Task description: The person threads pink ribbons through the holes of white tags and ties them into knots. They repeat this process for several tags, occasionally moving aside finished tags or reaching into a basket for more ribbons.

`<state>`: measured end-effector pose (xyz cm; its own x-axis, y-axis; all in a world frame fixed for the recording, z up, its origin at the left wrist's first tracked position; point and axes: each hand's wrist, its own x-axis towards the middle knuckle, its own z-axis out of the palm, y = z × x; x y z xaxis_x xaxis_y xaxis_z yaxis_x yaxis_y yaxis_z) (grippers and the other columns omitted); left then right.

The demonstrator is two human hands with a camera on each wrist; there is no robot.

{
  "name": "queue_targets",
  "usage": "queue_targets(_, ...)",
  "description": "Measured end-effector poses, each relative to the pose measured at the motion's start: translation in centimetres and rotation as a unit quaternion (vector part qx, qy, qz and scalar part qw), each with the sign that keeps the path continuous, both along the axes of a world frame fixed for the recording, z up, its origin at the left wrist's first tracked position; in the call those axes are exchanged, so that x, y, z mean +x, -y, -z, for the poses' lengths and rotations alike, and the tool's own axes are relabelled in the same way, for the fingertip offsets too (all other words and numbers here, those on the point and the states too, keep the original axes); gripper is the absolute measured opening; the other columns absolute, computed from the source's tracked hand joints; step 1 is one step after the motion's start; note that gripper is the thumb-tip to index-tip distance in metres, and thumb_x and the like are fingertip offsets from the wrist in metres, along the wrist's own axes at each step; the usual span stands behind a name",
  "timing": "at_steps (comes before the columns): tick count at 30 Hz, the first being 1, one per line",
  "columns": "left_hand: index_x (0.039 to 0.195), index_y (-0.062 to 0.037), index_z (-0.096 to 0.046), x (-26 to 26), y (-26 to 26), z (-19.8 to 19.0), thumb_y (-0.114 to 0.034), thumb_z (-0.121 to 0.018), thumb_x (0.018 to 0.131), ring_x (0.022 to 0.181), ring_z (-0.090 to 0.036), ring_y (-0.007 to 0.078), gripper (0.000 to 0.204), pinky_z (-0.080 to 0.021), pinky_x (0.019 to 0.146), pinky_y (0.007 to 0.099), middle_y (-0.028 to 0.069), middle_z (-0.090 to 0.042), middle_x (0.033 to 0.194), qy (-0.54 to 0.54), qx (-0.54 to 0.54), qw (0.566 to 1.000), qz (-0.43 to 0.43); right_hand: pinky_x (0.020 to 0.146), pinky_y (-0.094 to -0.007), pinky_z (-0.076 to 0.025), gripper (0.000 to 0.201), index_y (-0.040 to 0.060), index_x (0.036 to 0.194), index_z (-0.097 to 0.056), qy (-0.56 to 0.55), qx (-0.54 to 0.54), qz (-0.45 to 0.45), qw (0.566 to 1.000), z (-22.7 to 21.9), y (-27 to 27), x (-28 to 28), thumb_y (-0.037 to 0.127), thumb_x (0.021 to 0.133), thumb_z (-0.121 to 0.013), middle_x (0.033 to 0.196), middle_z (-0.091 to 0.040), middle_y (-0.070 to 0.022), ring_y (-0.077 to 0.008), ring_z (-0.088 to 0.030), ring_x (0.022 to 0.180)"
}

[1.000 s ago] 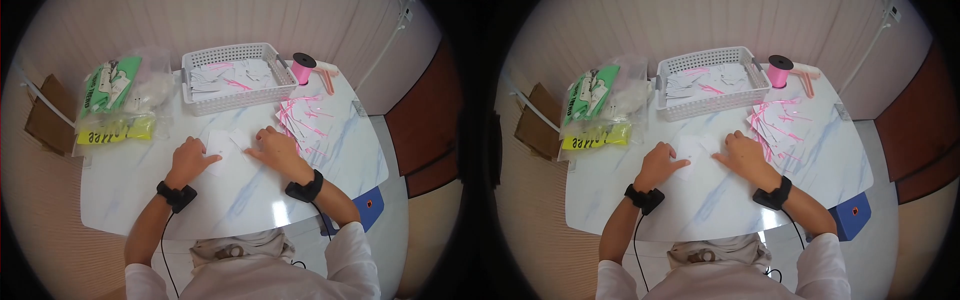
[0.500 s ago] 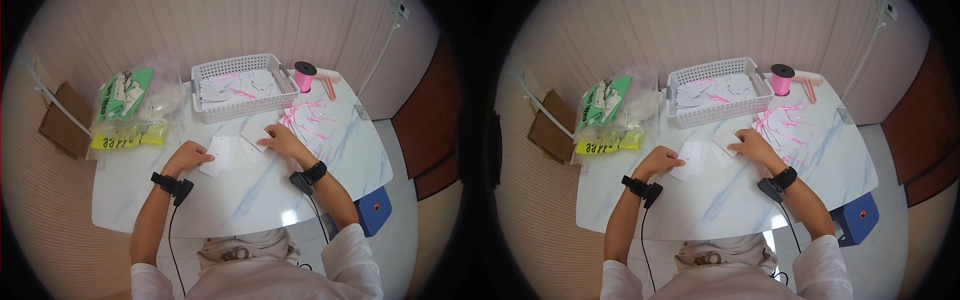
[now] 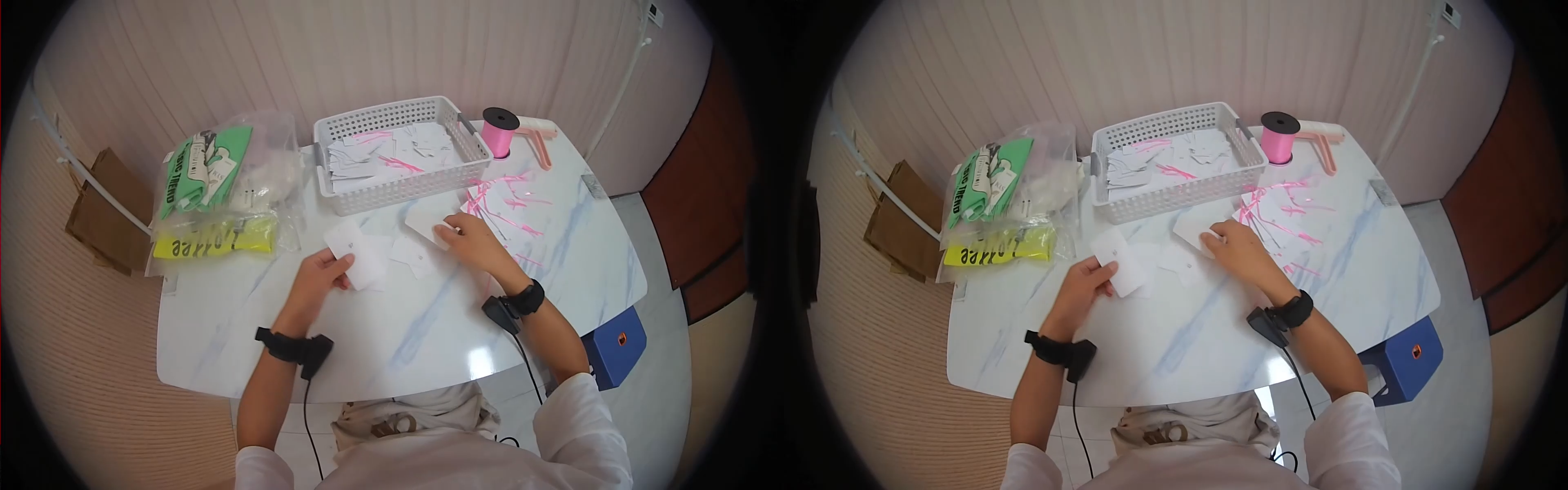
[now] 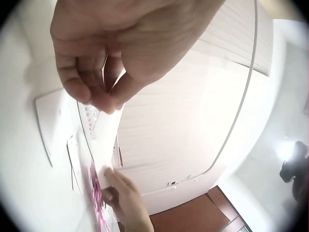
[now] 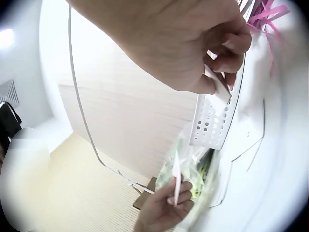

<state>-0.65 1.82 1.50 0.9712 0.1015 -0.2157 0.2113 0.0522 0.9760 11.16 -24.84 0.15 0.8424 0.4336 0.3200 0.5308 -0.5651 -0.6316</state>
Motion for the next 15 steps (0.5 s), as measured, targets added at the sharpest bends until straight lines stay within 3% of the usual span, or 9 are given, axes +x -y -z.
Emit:
queue_targets(1, 0.095, 0.0000, -0.066, -0.2, 0.6, 0.3, -0.020, -0.066, 0.088, 0.061, -0.054, 0.0065, 0.021, -0.045, 0.059, 0.0219, 0.0006, -0.063, 0.076, 0.002, -0.041, 0.999, -0.025, 0.065, -0.0284, -0.048, 0.033, -0.0024, 0.095, -0.066, -0.147, 0.068, -0.033, 0.986, -1.1, -0.2, -0.3, 0.030, 0.090, -0.059, 0.080, -0.065, -0.0066, -0.0121, -0.061, 0.070)
queue_targets(2, 0.097, 0.0006, -0.065, -0.2, 1.2, 0.5, -0.018, -0.064, 0.089, 0.061, -0.055, 0.0068, 0.020, -0.047, 0.061, 0.0223, 0.0013, -0.063, 0.077, 0.003, -0.061, 0.998, -0.033, 0.067, -0.0269, -0.047, 0.032, -0.0022, 0.095, -0.065, -0.291, 0.133, -0.065, 0.945, -2.1, -0.4, -0.7, 0.029, 0.090, -0.060, 0.083, -0.065, -0.0046, -0.0094, -0.059, 0.074)
queue_targets(3, 0.097, 0.0006, -0.065, -0.2, 1.8, 0.6, -0.018, -0.064, 0.089, 0.061, -0.055, 0.0068, 0.020, -0.047, 0.061, 0.0223, 0.0013, -0.063, 0.077, 0.002, -0.063, 0.997, -0.035, 0.067, -0.0269, -0.047, 0.032, -0.0022, 0.095, -0.065, -0.293, 0.131, -0.067, 0.945, -2.6, -0.7, -1.3, 0.029, 0.090, -0.060, 0.083, -0.065, -0.0046, -0.0094, -0.059, 0.074)
queue_targets(5, 0.100, 0.0017, -0.064, -0.2, 3.2, 0.7, -0.015, -0.063, 0.089, 0.064, -0.056, 0.0077, 0.020, -0.046, 0.060, 0.0216, 0.0038, -0.065, 0.082, 0.036, -0.005, 0.999, -0.040, 0.066, -0.0253, -0.046, 0.032, -0.0021, 0.098, -0.064, -0.312, 0.199, -0.166, 0.914, -2.9, -1.8, -3.2, 0.028, 0.089, -0.063, 0.085, -0.064, -0.0006, -0.0062, -0.055, 0.075)
queue_targets(7, 0.100, 0.0029, -0.064, -0.6, 4.7, 0.1, -0.017, -0.063, 0.090, 0.064, -0.057, 0.0076, 0.022, -0.047, 0.060, 0.0213, 0.0038, -0.065, 0.080, 0.048, -0.021, 0.998, -0.043, 0.063, -0.0272, -0.047, 0.031, 0.0015, 0.106, -0.061, -0.284, 0.230, -0.177, 0.914, -1.8, -2.7, -4.6, 0.025, 0.087, -0.066, 0.081, -0.064, -0.0033, -0.0104, -0.059, 0.069)
queue_targets(9, 0.100, 0.0041, -0.063, -1.0, 5.5, -0.3, -0.018, -0.062, 0.091, 0.065, -0.058, 0.0075, 0.025, -0.048, 0.059, 0.0210, 0.0038, -0.065, 0.079, 0.058, -0.035, 0.996, -0.049, 0.059, -0.0299, -0.048, 0.032, 0.0062, 0.112, -0.059, -0.101, 0.005, -0.064, 0.993, -4.1, -3.0, -6.7, 0.025, 0.086, -0.065, 0.077, -0.063, -0.0070, -0.0174, -0.061, 0.064)
queue_targets(10, 0.101, 0.0038, -0.064, -1.2, 5.7, -0.3, -0.018, -0.062, 0.091, 0.064, -0.058, 0.0075, 0.024, -0.047, 0.058, 0.0209, 0.0038, -0.065, 0.079, 0.076, -0.026, 0.995, -0.056, 0.057, -0.0321, -0.048, 0.036, 0.0098, 0.116, -0.057, -0.071, -0.012, -0.078, 0.994, -3.7, -3.1, -7.2, 0.025, 0.085, -0.065, 0.079, -0.062, -0.0105, -0.0234, -0.062, 0.064)
queue_targets(13, 0.103, 0.0031, -0.064, -1.7, 5.5, -0.2, -0.017, -0.061, 0.091, 0.063, -0.058, 0.0074, 0.023, -0.047, 0.058, 0.0212, 0.0036, -0.065, 0.078, 0.070, -0.001, 0.996, -0.046, 0.054, -0.0315, -0.046, 0.033, 0.0086, 0.112, -0.060, 0.000, 0.003, -0.091, 0.996, -4.1, -3.3, -7.8, 0.026, 0.084, -0.067, 0.080, -0.061, -0.0086, -0.0207, -0.059, 0.059)
queue_targets(15, 0.103, 0.0027, -0.064, -2.1, 5.3, -0.2, -0.016, -0.060, 0.091, 0.062, -0.057, 0.0072, 0.022, -0.047, 0.057, 0.0215, 0.0034, -0.065, 0.077, 0.046, 0.018, 0.998, -0.033, 0.053, -0.0292, -0.045, 0.029, 0.0075, 0.107, -0.062, -0.034, 0.025, -0.078, 0.996, -4.5, -2.9, -7.2, 0.024, 0.084, -0.068, 0.080, -0.061, -0.0061, -0.0170, -0.056, 0.056)
